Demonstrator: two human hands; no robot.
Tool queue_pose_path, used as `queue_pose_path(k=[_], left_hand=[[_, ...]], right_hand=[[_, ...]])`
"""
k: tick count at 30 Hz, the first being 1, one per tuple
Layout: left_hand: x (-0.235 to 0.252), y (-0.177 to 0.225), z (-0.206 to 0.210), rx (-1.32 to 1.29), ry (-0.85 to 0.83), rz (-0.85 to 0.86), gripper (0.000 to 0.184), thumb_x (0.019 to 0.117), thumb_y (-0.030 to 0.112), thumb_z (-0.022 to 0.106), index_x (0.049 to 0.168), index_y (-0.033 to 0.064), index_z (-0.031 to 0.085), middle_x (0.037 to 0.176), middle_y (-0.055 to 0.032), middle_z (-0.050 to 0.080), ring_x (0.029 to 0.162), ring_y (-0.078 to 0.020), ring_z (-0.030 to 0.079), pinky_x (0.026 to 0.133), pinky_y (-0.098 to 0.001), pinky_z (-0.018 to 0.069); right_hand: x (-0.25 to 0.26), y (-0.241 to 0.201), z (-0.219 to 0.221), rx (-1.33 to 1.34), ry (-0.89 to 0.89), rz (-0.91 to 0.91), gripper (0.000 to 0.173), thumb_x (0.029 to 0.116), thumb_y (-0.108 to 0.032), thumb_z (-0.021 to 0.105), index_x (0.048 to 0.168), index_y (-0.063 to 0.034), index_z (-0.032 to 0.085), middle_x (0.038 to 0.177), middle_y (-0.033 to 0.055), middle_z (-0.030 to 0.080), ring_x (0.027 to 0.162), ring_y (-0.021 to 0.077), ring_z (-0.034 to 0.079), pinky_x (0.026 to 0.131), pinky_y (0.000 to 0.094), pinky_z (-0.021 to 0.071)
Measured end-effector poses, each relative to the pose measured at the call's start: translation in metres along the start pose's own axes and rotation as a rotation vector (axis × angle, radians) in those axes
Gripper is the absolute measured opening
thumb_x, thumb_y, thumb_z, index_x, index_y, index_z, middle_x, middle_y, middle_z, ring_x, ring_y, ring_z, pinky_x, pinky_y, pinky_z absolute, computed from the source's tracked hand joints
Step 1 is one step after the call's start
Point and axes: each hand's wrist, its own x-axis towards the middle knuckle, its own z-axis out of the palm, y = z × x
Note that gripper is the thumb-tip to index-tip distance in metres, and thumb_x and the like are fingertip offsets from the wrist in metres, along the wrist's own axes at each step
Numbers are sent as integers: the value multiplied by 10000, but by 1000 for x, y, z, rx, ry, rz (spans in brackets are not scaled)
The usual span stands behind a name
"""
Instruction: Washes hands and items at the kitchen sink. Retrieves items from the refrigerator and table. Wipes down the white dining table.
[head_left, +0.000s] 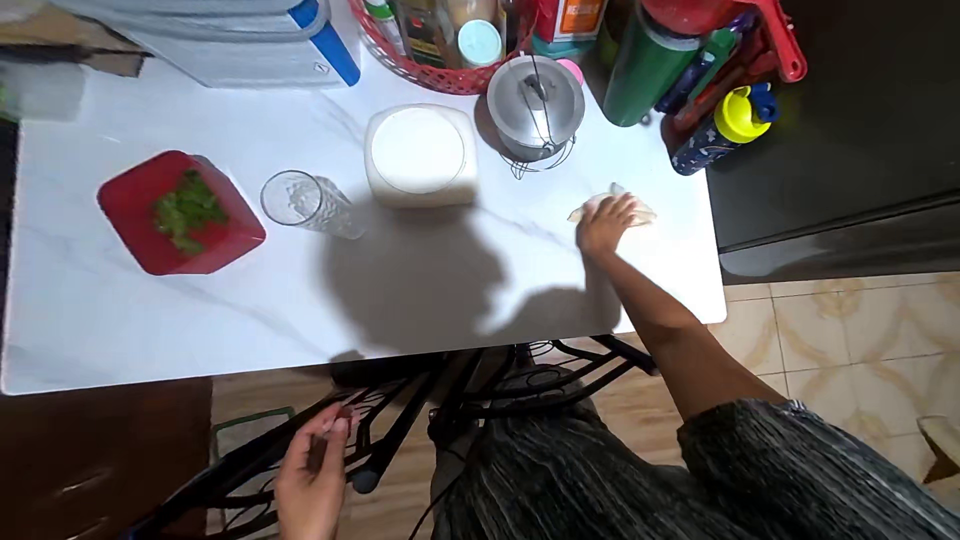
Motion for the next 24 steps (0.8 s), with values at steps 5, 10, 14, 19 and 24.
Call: queue_pose_path(k=[5,10,14,19,24], left_hand=[[-15,-24,10,-20,37,-46,323,1025,106,535,1262,-111,566,1141,-96,663,983,-32,658,892,-226,566],[-9,-34,12,345,125,-22,356,1048,168,539,1217,-134,620,1222,-305,649,1188,-325,626,1046,-434,482],[-5,-47,-1,446,192,-1,339,1043,167,557,1200,-121,642,1244,-329,633,1243,-415,591,1082,-496,450],[-10,-42,0,390,224,53,363,1051,172,541,1200,-148,623,1224,-336,632,1209,-365,609,1063,-427,471],[-30,-45,-12,290,218,60,362,1052,172,538,1180,-158,620,1189,-313,651,1168,-275,633,1027,-365,495]], right_hand=[[-150,-92,57,262,-320,-940,786,1028,-560,462,1589,-18,359,1674,188,292,1579,363,178,1278,588,107],[-179,-127,50,225,-621,-1302,547,1113,-362,379,1616,-147,358,1699,109,267,1597,298,144,1300,505,84],[-86,-19,26,86,-234,-1023,557,1077,-465,410,1588,-243,428,1679,173,288,1571,361,221,1266,582,183],[-21,152,-31,-211,-56,-50,766,1070,-585,234,1665,-112,138,1712,241,73,1580,434,108,1248,632,161],[-41,82,-33,-183,-121,214,730,1104,-447,169,1632,27,-3,1681,327,-50,1568,494,10,1249,640,95]])
